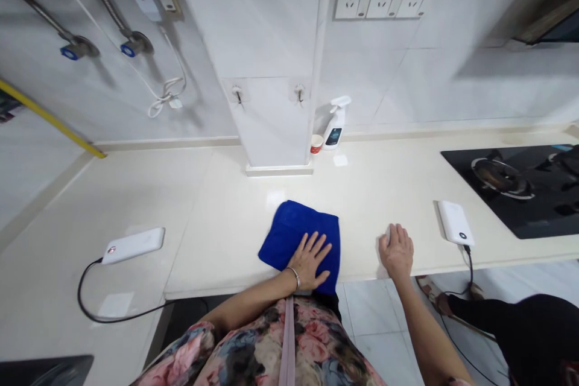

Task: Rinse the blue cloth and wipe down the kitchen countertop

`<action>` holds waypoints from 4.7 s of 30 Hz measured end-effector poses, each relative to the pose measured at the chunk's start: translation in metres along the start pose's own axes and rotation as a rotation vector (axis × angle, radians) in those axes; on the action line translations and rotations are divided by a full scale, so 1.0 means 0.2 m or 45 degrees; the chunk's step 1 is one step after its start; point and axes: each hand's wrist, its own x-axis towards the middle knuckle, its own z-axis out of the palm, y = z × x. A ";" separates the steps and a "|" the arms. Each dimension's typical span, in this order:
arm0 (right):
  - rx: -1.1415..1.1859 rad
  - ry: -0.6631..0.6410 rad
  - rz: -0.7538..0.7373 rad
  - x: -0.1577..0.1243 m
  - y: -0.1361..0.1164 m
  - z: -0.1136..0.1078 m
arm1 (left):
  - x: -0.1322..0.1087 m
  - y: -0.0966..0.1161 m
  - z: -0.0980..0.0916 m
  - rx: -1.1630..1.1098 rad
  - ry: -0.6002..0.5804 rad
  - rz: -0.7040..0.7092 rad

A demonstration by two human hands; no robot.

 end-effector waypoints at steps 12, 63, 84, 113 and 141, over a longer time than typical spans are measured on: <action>-0.018 0.045 -0.084 -0.01 0.05 0.00 | -0.40 -0.40 -0.22 -0.055 -0.018 -0.123; -0.088 -0.054 0.078 0.04 -0.11 -0.07 | 0.90 -0.41 -0.10 0.009 -0.016 -0.173; -0.068 0.028 0.031 0.03 -0.08 -0.02 | 0.26 -0.29 -0.03 -0.409 -0.487 1.013; -0.039 -0.036 0.093 0.06 -0.11 -0.04 | 1.60 -0.69 -0.17 0.052 0.107 -0.359; 0.305 0.010 0.277 0.11 -0.10 -0.11 | 0.47 0.17 0.14 -0.041 -0.281 0.676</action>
